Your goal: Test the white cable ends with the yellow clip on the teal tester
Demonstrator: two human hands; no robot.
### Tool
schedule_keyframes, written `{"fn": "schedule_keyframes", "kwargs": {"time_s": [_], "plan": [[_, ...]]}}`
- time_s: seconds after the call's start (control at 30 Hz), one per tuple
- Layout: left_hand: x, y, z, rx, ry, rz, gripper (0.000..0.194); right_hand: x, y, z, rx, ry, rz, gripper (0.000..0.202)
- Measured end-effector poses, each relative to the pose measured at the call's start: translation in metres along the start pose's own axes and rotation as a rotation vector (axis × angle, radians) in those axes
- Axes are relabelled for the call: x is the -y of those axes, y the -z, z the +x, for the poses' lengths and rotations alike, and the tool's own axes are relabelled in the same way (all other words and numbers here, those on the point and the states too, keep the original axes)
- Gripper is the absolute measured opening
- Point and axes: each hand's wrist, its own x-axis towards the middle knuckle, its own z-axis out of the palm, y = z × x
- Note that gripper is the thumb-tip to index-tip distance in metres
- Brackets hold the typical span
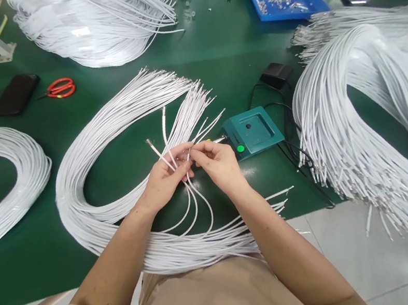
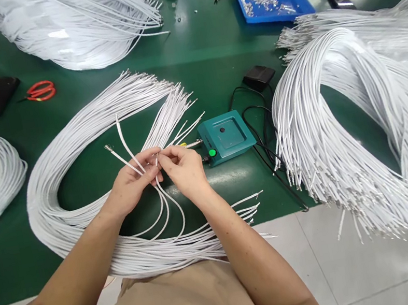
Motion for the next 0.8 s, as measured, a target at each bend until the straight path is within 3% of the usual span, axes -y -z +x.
{"fn": "schedule_keyframes", "kwargs": {"time_s": [0.1, 0.3, 0.43, 0.5, 0.63, 0.7, 0.8], "plan": [[0.002, 0.002, 0.000, 0.025, -0.012, 0.077, 0.038, 0.005, 0.004, 0.003, 0.052, -0.090, 0.016, 0.012], [0.004, 0.009, 0.002, 0.046, -0.071, 0.315, 0.033, 0.003, 0.007, 0.003, -0.028, -0.017, -0.333, 0.008], [0.003, 0.007, 0.002, 0.018, -0.025, 0.243, 0.036, -0.001, 0.009, 0.003, 0.032, -0.217, -0.151, 0.013], [0.002, 0.006, 0.003, -0.004, 0.003, 0.183, 0.039, -0.001, 0.009, 0.002, 0.004, -0.233, -0.080, 0.018], [0.001, 0.005, 0.002, 0.000, 0.018, 0.123, 0.039, -0.002, 0.005, -0.002, 0.008, 0.014, -0.172, 0.023], [0.001, 0.005, 0.002, 0.006, 0.038, 0.066, 0.038, -0.004, 0.004, -0.004, 0.029, 0.140, -0.334, 0.015], [0.001, 0.006, 0.002, 0.015, 0.125, -0.108, 0.038, -0.009, 0.005, -0.003, 0.027, 0.387, -0.676, 0.023]]}}
